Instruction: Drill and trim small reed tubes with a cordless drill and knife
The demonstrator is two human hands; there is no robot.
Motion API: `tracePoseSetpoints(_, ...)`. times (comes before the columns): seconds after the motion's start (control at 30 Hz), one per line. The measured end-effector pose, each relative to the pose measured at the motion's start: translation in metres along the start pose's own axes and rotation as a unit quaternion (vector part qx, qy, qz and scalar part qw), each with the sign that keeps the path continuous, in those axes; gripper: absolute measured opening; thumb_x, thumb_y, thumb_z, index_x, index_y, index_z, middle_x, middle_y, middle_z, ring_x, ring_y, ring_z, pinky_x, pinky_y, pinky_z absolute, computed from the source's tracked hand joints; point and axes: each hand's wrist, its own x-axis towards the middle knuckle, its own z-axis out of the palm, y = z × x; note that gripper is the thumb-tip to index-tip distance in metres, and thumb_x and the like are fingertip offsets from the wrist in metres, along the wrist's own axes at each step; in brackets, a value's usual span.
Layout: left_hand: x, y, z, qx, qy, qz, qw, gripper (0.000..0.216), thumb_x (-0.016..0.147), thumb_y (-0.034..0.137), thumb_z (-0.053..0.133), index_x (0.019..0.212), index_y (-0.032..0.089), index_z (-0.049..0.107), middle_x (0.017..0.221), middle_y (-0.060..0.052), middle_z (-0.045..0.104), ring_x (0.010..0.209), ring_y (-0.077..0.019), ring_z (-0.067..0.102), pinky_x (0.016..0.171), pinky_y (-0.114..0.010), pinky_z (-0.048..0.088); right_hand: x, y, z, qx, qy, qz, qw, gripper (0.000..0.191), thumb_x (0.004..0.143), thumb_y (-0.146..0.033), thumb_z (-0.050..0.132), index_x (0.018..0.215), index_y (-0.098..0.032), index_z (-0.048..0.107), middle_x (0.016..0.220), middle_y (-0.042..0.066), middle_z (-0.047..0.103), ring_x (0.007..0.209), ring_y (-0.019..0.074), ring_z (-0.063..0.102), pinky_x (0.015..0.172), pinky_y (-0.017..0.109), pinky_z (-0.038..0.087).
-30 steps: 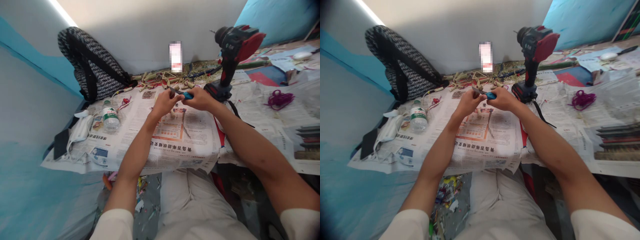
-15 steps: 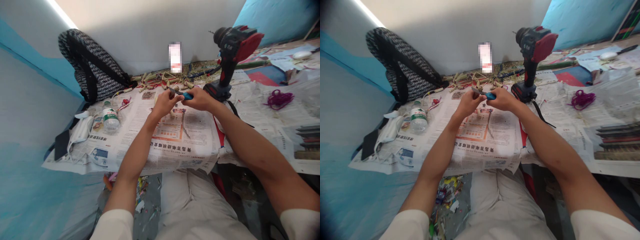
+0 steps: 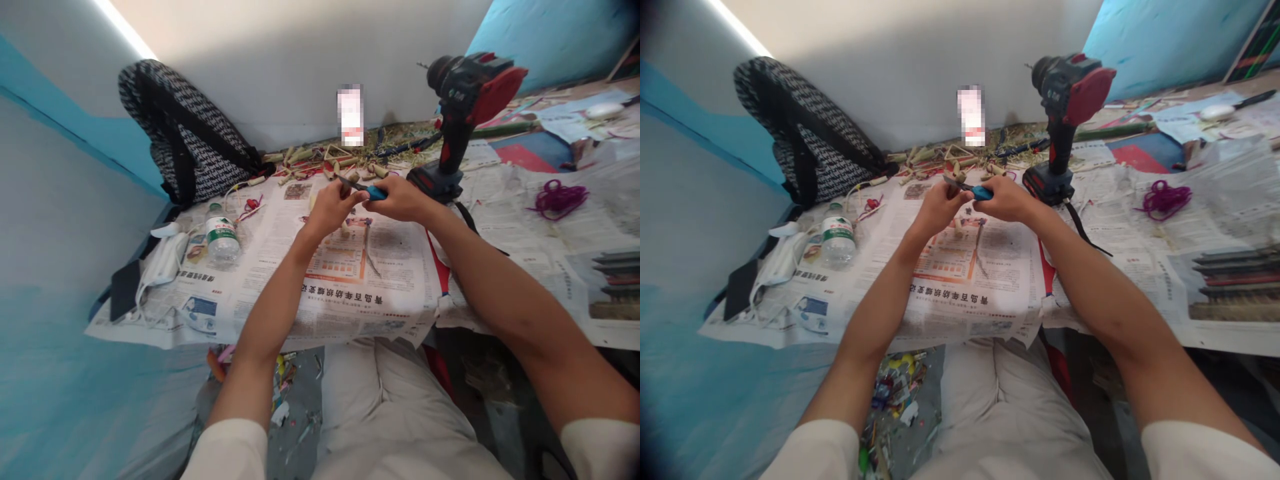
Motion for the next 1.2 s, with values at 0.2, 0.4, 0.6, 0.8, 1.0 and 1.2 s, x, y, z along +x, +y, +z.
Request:
tracePoseSetpoints(0.2,0.000,0.002,0.001,0.019,0.010,-0.013,1.000,0.059,0.091,0.061,0.078,0.068,0.023,0.039,0.062,0.004,0.045,0.062,-0.0134,0.044,0.062,-0.033,0.030,0.000,-0.002,0.001,-0.036,0.025,0.004,0.999,0.034,0.078,-0.035,0.065,0.057,-0.022,0.042,0.056,-0.003,0.038,0.061,0.0118,0.035,0.063,0.034,0.027)
tracePoseSetpoints(0.4,-0.002,0.002,0.008,0.016,0.043,-0.016,0.999,0.061,0.091,0.068,0.075,0.067,0.024,0.041,0.061,0.003,0.046,0.062,-0.0144,0.043,0.062,-0.033,0.028,-0.002,-0.008,0.000,-0.057,0.051,0.018,0.997,0.032,0.079,-0.034,0.064,0.059,-0.024,0.042,0.058,-0.001,0.043,0.065,0.0155,0.041,0.066,0.036,0.027)
tracePoseSetpoints(0.6,-0.003,0.007,0.017,-0.010,0.076,-0.045,0.996,0.058,0.096,0.057,0.075,0.067,0.023,0.039,0.062,0.003,0.048,0.065,-0.0140,0.045,0.065,-0.033,0.032,-0.005,-0.011,0.005,-0.088,0.108,0.040,0.989,0.025,0.083,-0.037,0.066,0.065,-0.024,0.055,0.067,0.006,0.057,0.073,0.0214,0.052,0.068,0.036,0.029)
tracePoseSetpoints(0.8,0.002,0.002,0.019,-0.043,0.070,-0.053,0.995,0.053,0.096,0.052,0.076,0.066,0.022,0.045,0.062,0.003,0.050,0.064,-0.0138,0.046,0.063,-0.032,0.031,-0.008,-0.014,0.013,-0.157,0.144,0.085,0.973,0.025,0.091,-0.043,0.063,0.085,-0.021,0.073,0.091,0.012,0.075,0.086,0.0270,0.064,0.070,0.035,0.035)
tracePoseSetpoints(1.0,0.004,0.000,0.019,-0.035,0.085,-0.073,0.993,0.050,0.089,0.044,0.082,0.061,0.022,0.047,0.057,0.002,0.046,0.058,-0.0143,0.039,0.061,-0.034,0.024,-0.011,-0.020,0.013,-0.200,0.112,0.115,0.966,0.033,0.098,-0.045,0.054,0.107,-0.022,0.078,0.109,0.012,0.081,0.093,0.0269,0.069,0.076,0.035,0.044)
tracePoseSetpoints(1.2,-0.001,0.009,0.014,0.006,0.110,-0.065,0.992,0.046,0.090,0.039,0.078,0.060,0.023,0.047,0.056,0.002,0.042,0.059,-0.0163,0.039,0.063,-0.035,0.024,-0.007,-0.015,0.013,-0.213,0.112,0.103,0.965,0.043,0.100,-0.057,0.048,0.107,-0.026,0.078,0.112,0.010,0.081,0.098,0.0289,0.071,0.078,0.037,0.047)
